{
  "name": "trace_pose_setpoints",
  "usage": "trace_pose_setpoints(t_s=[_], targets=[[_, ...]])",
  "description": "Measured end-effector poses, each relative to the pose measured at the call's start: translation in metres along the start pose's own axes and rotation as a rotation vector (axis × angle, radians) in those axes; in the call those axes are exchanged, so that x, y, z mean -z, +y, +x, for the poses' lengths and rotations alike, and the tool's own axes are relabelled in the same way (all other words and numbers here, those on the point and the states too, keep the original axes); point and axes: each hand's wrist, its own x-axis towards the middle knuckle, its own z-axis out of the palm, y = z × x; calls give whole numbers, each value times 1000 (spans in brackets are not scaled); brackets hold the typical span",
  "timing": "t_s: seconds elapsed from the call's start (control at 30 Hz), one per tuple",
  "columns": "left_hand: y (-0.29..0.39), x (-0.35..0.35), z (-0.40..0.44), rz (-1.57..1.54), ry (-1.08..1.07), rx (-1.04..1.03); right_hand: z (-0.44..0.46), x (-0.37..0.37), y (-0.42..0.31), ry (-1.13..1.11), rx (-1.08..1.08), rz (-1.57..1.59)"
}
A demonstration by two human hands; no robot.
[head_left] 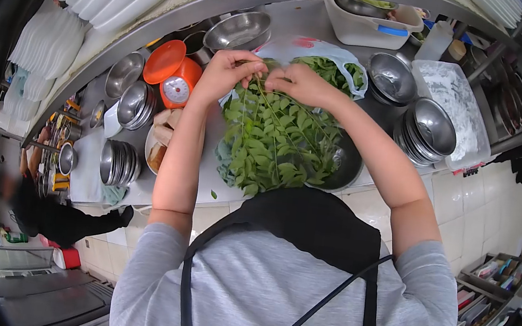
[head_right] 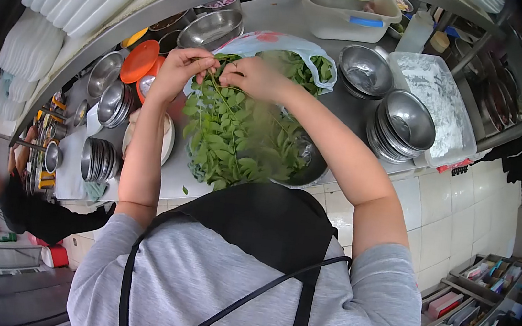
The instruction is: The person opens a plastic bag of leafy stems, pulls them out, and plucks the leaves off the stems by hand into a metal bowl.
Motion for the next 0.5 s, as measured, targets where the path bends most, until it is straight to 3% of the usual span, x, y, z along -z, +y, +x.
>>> trace_pose_setpoints(t_s=[0.17, 0.2, 0.33, 0.4, 0.5], targets=[[-8, 22, -8, -22, 160, 72, -19, 15, 8, -87, -44, -207], [-17, 29, -8, -33, 167, 31, -30, 14, 22, -70, 27, -190], [-31, 51, -13, -29, 258, 40, -91, 38, 41, -50, -331, 184], [-32, 52, -15, -6, 259, 70, -116, 49, 43, 75, -536, 278], [-29, 42, -10, 45, 218, 94, -111, 43, 24, 202, -376, 102]])
